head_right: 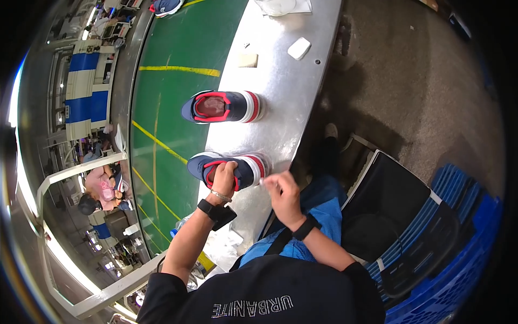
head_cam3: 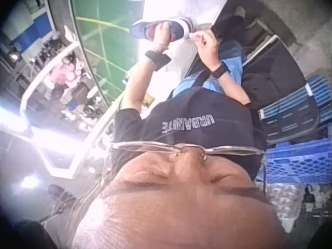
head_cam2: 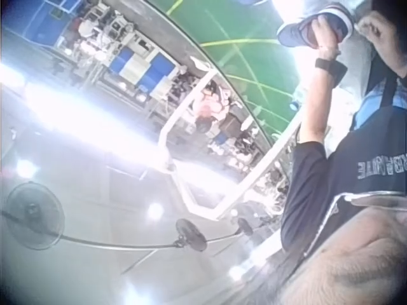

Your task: Inspecting shoes for defects and finishing them by cleaning or removing excess material on an assembly line.

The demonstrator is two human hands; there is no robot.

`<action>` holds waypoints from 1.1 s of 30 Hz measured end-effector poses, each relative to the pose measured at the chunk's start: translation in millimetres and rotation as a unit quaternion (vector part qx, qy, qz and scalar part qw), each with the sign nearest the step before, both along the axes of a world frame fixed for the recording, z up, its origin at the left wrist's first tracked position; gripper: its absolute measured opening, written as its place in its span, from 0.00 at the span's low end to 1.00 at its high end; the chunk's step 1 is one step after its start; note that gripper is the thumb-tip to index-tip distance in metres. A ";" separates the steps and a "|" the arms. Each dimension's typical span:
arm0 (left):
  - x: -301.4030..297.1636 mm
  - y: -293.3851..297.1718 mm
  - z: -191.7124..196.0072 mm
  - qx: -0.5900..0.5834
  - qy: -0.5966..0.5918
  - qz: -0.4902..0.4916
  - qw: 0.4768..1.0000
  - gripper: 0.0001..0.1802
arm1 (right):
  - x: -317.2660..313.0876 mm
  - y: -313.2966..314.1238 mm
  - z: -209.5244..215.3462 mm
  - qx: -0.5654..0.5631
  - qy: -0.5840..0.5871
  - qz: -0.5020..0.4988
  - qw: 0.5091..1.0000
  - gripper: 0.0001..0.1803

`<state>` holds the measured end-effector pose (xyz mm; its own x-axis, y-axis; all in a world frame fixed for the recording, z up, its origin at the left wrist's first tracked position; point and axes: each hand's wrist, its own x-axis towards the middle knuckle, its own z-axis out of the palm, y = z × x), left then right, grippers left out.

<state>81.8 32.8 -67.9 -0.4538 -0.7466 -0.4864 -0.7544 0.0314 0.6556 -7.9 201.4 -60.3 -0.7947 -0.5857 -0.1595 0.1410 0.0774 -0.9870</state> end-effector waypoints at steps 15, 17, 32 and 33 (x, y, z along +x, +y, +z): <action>-16.3 8.0 20.3 0.062 0.006 0.061 0.996 0.13 | -21.5 -60.0 -10.3 -0.015 0.069 0.025 0.997 0.01; -12.5 10.1 21.8 -0.050 0.006 -0.055 0.997 0.12 | -8.0 -42.3 -2.9 -0.013 0.062 0.006 0.998 0.01; 17.7 7.8 106.1 0.223 0.286 0.363 0.858 0.09 | -21.5 -6.2 54.3 -0.110 -0.158 0.126 0.973 0.10; 21.1 9.9 109.5 0.231 0.301 0.382 0.843 0.09 | -20.5 -13.0 64.0 -0.114 -0.152 0.137 0.972 0.10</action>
